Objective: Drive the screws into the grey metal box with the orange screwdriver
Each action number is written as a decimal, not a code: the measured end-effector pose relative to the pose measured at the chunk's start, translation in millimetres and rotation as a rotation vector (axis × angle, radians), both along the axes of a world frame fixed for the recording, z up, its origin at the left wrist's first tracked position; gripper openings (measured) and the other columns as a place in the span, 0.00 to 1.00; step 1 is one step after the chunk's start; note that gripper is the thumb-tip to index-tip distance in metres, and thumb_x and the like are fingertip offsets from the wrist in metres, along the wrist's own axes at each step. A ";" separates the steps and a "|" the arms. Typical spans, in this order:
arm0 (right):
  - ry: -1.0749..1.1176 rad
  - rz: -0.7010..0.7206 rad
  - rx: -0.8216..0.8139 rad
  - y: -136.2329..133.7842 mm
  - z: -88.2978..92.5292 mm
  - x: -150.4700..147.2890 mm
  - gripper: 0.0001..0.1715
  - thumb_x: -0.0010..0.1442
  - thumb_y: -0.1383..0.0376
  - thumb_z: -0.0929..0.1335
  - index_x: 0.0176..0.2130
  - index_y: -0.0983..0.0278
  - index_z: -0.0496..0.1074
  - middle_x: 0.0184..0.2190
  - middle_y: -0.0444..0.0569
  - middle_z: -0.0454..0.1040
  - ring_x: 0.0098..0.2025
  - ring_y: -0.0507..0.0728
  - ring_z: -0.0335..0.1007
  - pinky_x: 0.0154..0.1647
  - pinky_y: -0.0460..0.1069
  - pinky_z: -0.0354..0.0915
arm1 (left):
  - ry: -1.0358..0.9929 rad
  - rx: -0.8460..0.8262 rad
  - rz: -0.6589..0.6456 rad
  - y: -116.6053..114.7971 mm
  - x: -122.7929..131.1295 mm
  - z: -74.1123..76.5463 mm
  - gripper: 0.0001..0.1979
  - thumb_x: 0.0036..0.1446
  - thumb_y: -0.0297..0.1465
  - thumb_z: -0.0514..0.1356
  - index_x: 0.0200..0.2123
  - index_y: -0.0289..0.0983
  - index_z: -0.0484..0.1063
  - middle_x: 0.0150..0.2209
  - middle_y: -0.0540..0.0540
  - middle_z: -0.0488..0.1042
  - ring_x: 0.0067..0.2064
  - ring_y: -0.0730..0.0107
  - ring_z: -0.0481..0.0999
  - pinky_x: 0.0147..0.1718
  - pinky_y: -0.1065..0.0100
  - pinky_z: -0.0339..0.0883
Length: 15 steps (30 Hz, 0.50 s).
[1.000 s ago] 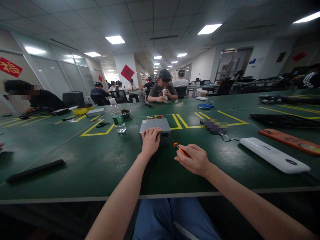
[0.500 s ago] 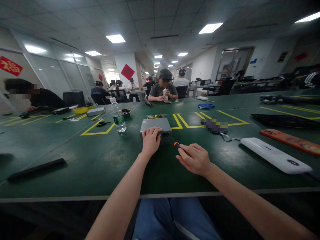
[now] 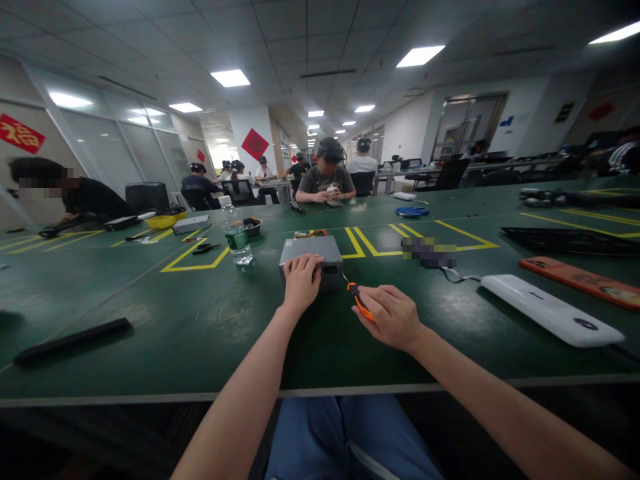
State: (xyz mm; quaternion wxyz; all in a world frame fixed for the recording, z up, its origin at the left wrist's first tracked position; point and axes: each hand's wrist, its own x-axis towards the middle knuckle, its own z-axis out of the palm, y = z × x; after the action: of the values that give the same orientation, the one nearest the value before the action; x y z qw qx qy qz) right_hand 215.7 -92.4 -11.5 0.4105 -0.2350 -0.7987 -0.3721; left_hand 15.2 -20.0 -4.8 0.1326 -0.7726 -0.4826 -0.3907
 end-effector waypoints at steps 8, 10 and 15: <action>-0.040 0.040 -0.009 0.0 2.2 2.8 0.13 0.55 0.72 0.66 0.41 0.63 0.62 0.43 0.55 0.70 0.36 0.53 0.69 0.36 0.48 0.66 | -0.005 -0.004 -0.001 -0.9 0.0 0.0 0.13 0.57 0.27 0.51 0.45 0.45 0.65 0.50 0.49 0.69 0.53 0.65 0.64 0.51 0.59 0.49; -0.063 0.045 -0.016 -0.2 1.4 2.6 0.11 0.55 0.72 0.66 0.39 0.62 0.63 0.41 0.53 0.71 0.35 0.52 0.69 0.36 0.48 0.67 | -0.007 0.001 -0.004 -0.8 -0.3 -0.1 0.13 0.57 0.27 0.51 0.45 0.45 0.65 0.49 0.49 0.69 0.53 0.66 0.64 0.51 0.59 0.49; -0.036 0.060 -0.055 -1.2 -0.6 -1.0 0.08 0.56 0.69 0.63 0.39 0.64 0.63 0.40 0.56 0.70 0.39 0.55 0.69 0.37 0.50 0.68 | -0.006 0.002 0.000 -0.1 -0.2 -0.5 0.13 0.57 0.27 0.52 0.45 0.45 0.65 0.49 0.50 0.69 0.52 0.66 0.64 0.50 0.60 0.49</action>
State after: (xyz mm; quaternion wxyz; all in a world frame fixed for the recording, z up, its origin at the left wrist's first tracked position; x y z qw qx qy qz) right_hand 214.8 -93.6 -12.1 0.4004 -0.2157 -0.8225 -0.3415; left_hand 15.0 -20.0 -5.3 0.1320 -0.7712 -0.4828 -0.3935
